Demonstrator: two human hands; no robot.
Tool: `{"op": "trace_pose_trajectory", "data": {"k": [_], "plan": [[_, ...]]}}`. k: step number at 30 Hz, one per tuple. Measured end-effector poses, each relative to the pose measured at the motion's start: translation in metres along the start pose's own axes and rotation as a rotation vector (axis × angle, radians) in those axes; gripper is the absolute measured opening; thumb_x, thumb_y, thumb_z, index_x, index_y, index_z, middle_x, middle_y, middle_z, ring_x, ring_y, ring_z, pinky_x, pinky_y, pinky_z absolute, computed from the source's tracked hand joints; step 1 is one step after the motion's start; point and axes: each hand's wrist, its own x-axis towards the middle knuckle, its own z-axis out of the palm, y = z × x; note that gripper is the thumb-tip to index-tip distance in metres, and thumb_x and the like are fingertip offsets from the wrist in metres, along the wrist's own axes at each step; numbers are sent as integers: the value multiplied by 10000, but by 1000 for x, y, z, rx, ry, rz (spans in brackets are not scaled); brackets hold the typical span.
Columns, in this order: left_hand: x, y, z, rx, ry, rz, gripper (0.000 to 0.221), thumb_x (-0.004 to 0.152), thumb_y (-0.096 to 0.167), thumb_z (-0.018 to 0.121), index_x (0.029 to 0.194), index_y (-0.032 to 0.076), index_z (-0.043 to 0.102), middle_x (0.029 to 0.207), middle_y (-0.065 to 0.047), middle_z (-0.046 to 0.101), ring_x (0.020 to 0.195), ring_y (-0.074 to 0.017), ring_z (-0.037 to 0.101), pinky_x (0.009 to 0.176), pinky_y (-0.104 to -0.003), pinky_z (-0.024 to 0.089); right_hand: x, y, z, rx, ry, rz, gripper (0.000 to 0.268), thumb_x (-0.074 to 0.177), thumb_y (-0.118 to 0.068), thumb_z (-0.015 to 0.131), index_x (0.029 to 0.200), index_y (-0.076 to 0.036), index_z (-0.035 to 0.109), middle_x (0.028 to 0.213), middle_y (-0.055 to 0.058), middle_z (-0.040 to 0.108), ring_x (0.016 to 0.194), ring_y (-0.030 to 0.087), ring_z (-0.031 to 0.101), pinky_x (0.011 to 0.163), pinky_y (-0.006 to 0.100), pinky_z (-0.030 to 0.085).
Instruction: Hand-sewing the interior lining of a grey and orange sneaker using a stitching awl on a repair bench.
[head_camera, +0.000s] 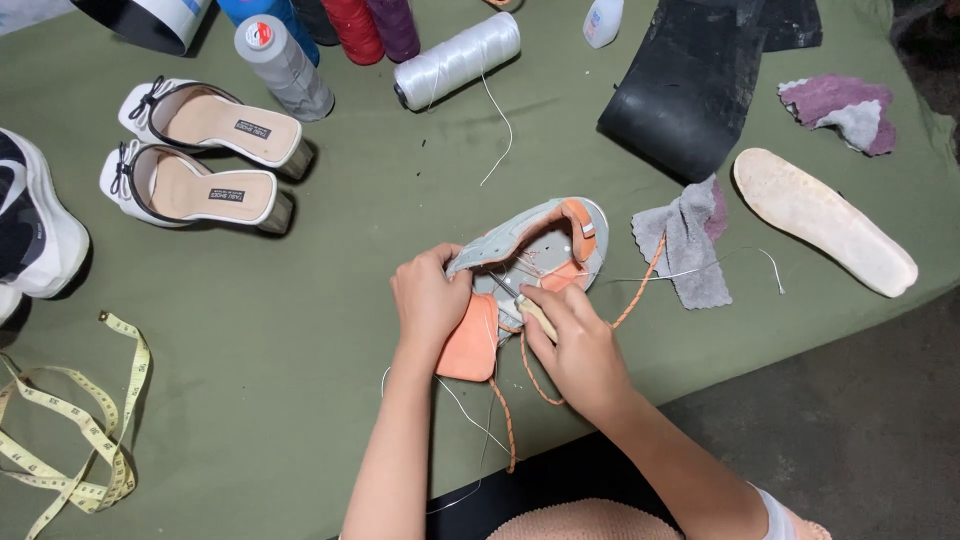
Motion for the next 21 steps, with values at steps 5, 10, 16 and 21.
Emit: {"op": "trace_pose_trajectory", "data": {"k": [5,10,16,21], "plan": [[-1,1,-1,-16,16,-16,260,789,160,623,959,220,811,873,-103,781,964,-429,714,882,-502,536,-1,-5,3,-33,26,-33,261,975,-265,622,1230,-263,679,876,16,553,718,371,733,681,483,635],[-3,0,-1,-19,12,-25,258,791,167,626,954,239,812,867,-84,784,966,-414,718,892,-474,530,1,-10,-2,-42,-10,-43,259,975,-254,622,1228,-242,672,869,21,547,709,386,734,666,500,630],[-1,-2,2,-24,15,-34,253,798,171,624,951,247,811,860,-86,785,961,-410,718,887,-472,532,3,-10,1,-56,-42,-35,256,973,-244,615,1223,-218,667,879,30,555,719,398,735,672,509,619],[-1,-1,0,-34,11,-37,247,798,177,631,955,244,809,863,-92,787,964,-411,719,889,-474,533,1,-11,0,-41,-11,-36,253,972,-241,621,1220,-227,674,875,20,552,719,388,737,672,499,619]]}}
